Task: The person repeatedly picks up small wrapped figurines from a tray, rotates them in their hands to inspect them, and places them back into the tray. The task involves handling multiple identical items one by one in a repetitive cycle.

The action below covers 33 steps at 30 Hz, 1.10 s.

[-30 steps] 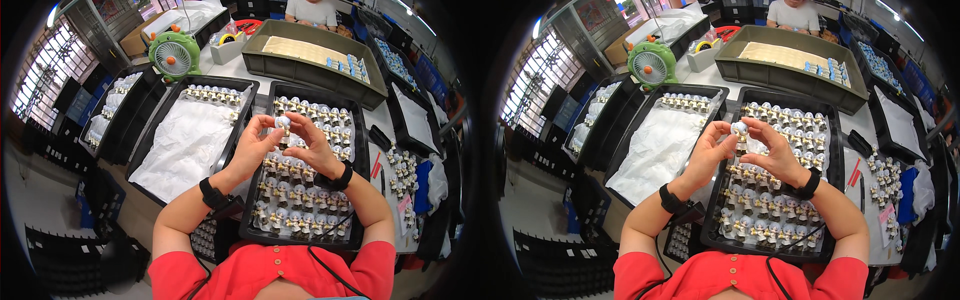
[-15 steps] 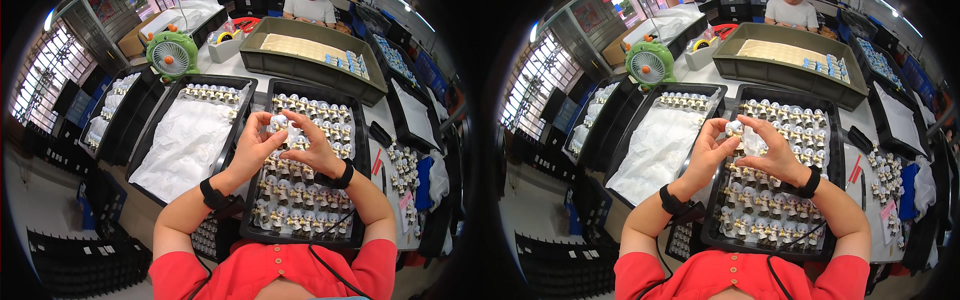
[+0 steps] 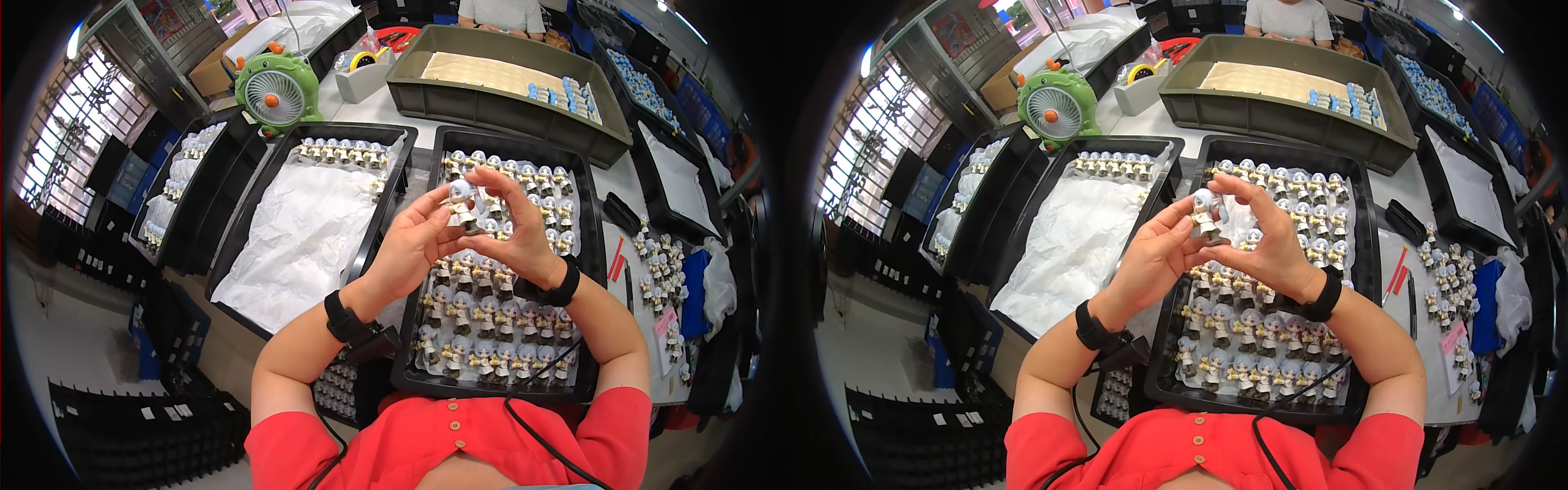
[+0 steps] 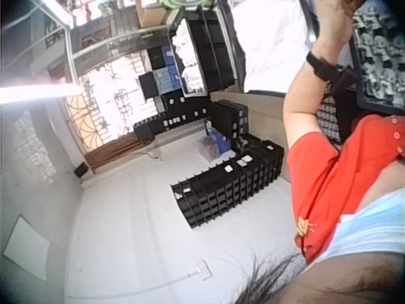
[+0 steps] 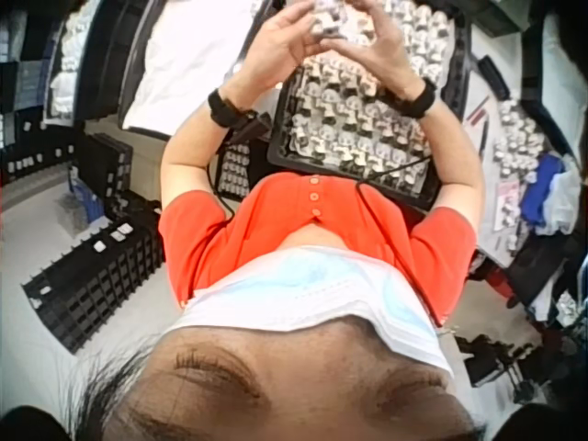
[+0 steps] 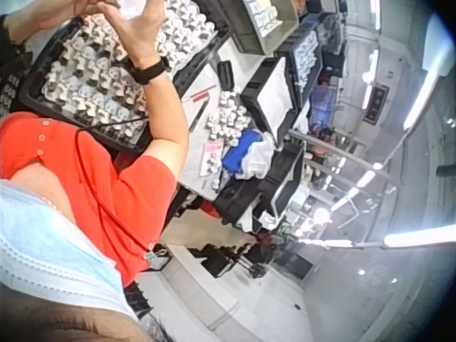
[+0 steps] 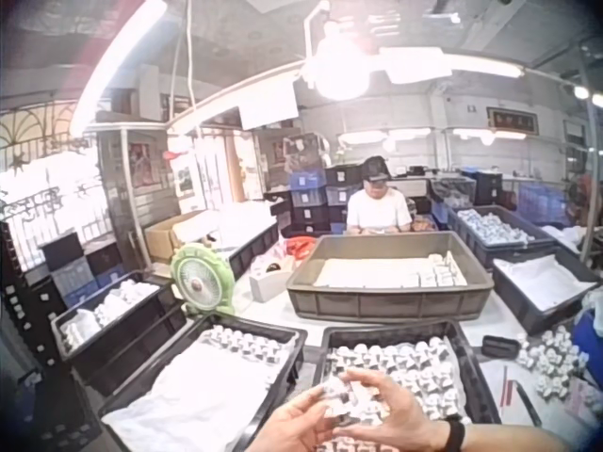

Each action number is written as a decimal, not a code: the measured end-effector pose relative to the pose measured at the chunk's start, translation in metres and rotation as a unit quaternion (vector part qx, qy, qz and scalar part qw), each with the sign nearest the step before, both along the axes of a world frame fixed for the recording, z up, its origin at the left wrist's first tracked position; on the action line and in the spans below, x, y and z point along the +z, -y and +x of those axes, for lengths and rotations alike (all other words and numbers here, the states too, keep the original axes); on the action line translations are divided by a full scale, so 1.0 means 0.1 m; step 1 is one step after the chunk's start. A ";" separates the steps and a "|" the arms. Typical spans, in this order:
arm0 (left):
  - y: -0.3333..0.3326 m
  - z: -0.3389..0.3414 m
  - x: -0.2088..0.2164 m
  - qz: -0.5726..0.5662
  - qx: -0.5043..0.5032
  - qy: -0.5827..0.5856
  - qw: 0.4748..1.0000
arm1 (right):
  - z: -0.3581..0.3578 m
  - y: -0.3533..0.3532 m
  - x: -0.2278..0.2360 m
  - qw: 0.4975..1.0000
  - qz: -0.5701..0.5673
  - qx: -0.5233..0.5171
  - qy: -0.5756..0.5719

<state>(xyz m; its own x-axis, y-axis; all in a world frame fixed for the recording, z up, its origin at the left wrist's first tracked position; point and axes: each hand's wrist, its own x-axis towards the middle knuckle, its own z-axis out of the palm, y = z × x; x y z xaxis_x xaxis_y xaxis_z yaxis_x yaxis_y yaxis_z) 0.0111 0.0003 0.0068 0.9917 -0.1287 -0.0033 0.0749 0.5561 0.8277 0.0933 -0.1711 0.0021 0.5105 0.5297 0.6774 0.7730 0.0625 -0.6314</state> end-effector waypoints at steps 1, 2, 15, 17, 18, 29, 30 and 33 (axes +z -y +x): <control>0.01 0.01 -0.03 -0.009 -0.008 -0.002 1.000 | -0.01 0.00 0.01 1.000 -0.009 0.000 0.018; 0.00 0.01 -0.04 -0.006 -0.033 0.008 0.999 | -0.04 -0.01 0.01 0.999 -0.017 0.000 0.035; 0.00 0.01 0.03 -0.096 -0.109 0.005 0.989 | -0.17 -0.05 0.04 0.996 -0.023 0.053 -0.074; 0.01 0.01 0.05 -0.077 -0.109 0.007 0.991 | -0.14 -0.07 0.00 0.997 -0.017 0.052 -0.054; 0.02 0.01 0.05 -0.069 -0.108 0.008 0.992 | -0.13 -0.07 -0.01 0.996 -0.018 0.056 -0.065; 0.00 0.03 0.01 -0.090 -0.115 0.018 0.989 | -0.08 -0.06 -0.02 0.994 -0.024 0.059 -0.084; -0.01 0.04 0.00 -0.104 -0.120 0.015 0.987 | -0.08 -0.06 -0.02 0.994 -0.025 0.059 -0.093; -0.01 0.05 0.00 -0.102 -0.121 0.013 0.987 | -0.09 -0.05 -0.02 0.991 -0.038 0.060 -0.110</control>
